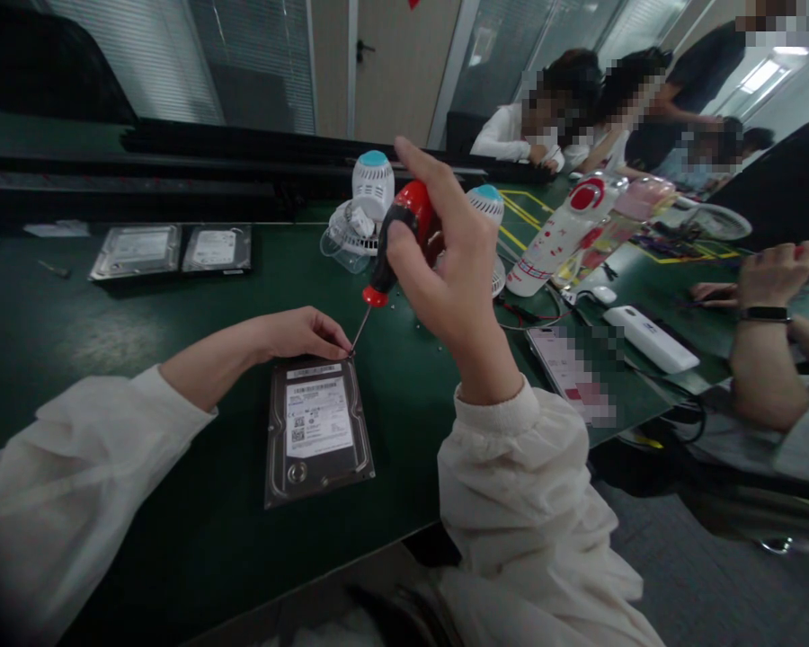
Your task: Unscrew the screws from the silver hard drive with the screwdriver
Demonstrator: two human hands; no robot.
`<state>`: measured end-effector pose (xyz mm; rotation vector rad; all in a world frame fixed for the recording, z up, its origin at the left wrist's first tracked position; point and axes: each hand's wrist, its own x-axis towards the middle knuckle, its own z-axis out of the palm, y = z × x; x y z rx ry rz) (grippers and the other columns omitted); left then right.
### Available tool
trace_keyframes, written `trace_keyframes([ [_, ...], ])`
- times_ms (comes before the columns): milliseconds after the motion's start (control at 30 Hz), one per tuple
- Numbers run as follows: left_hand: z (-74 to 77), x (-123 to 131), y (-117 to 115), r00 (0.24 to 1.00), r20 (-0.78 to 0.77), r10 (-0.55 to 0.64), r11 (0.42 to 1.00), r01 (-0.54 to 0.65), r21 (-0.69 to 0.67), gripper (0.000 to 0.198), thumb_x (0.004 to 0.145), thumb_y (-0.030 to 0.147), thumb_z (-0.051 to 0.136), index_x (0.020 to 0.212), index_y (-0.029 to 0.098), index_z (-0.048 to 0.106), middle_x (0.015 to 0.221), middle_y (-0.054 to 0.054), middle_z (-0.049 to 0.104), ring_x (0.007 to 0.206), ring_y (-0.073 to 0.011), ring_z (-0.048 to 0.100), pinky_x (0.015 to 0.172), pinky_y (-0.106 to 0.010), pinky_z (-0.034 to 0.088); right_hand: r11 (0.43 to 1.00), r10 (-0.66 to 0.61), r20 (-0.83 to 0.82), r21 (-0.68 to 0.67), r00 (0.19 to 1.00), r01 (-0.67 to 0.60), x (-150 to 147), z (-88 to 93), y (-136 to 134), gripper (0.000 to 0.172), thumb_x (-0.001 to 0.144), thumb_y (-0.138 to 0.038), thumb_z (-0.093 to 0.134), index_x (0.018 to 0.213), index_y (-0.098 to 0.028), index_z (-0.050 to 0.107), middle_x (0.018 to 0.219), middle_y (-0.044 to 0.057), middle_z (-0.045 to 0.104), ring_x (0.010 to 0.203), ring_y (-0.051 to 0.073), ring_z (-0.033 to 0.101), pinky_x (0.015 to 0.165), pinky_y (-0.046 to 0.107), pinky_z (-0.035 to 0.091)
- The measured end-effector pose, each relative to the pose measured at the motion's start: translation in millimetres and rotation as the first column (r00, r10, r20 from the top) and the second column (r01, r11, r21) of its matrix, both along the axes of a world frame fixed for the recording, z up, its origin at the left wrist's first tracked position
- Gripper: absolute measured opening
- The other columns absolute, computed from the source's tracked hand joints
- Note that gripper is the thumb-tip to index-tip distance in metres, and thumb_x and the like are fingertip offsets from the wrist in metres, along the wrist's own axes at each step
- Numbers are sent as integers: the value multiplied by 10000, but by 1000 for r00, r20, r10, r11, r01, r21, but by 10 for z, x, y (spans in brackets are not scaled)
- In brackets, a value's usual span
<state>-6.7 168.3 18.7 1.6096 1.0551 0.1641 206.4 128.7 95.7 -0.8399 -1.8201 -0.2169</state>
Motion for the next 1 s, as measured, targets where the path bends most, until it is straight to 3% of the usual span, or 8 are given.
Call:
trace_keyframes([
  [133,-7,-5,9,1000,-2,-2,1000,2,3,156,722,293,777,868,248,810,874,-8,781,866,-224,690,836,-371,515,999,-5,-2,39,1000,5,-7,29,-13,406,971,-569,586,1282,-328,686,1223,37,741,1055,237,715,956,416,596],
  [300,1,-6,10,1000,-8,-1,1000,1,-4,138,729,284,779,860,254,809,874,1,783,861,-210,689,830,-354,514,997,19,-16,77,1000,-18,-18,30,-31,484,984,-613,542,1290,-274,701,1112,39,761,807,178,669,773,363,575],
  [400,-6,-7,14,1000,-3,-2,1000,2,-6,120,734,280,780,848,257,809,864,2,783,846,-205,688,823,-348,515,999,11,-23,41,1000,-10,-14,16,-39,504,1004,-603,498,1331,-267,683,1148,43,752,843,182,662,796,365,564],
  [500,-18,-11,20,1000,3,-6,1000,6,-6,126,737,290,787,858,267,815,886,1,791,870,-211,692,840,-353,516,1000,-23,-44,20,999,24,-8,15,-43,436,961,-552,603,1278,-272,709,1151,39,758,846,198,678,793,383,574],
  [733,-10,-6,10,1000,-6,10,1000,-10,-4,170,705,300,824,868,252,817,846,4,785,845,-207,694,814,-338,518,998,58,-32,-12,998,-59,8,47,-49,467,978,-600,539,1312,-314,697,1305,58,729,1149,290,716,1061,505,558],
  [900,17,-2,-5,1000,-4,5,1000,-5,-10,153,713,301,816,857,250,814,846,6,786,833,-200,693,817,-334,517,999,13,-74,-34,997,-16,14,55,-38,428,941,-568,635,1242,-280,730,1176,67,771,1019,270,747,989,483,597],
  [1000,22,3,-9,1000,-8,11,1000,-11,-8,132,721,289,804,845,243,810,831,7,780,825,-196,688,809,-331,515,999,1,-40,-39,999,-2,42,62,-43,472,952,-600,584,1276,-282,712,1181,63,766,992,259,739,972,477,599],
])
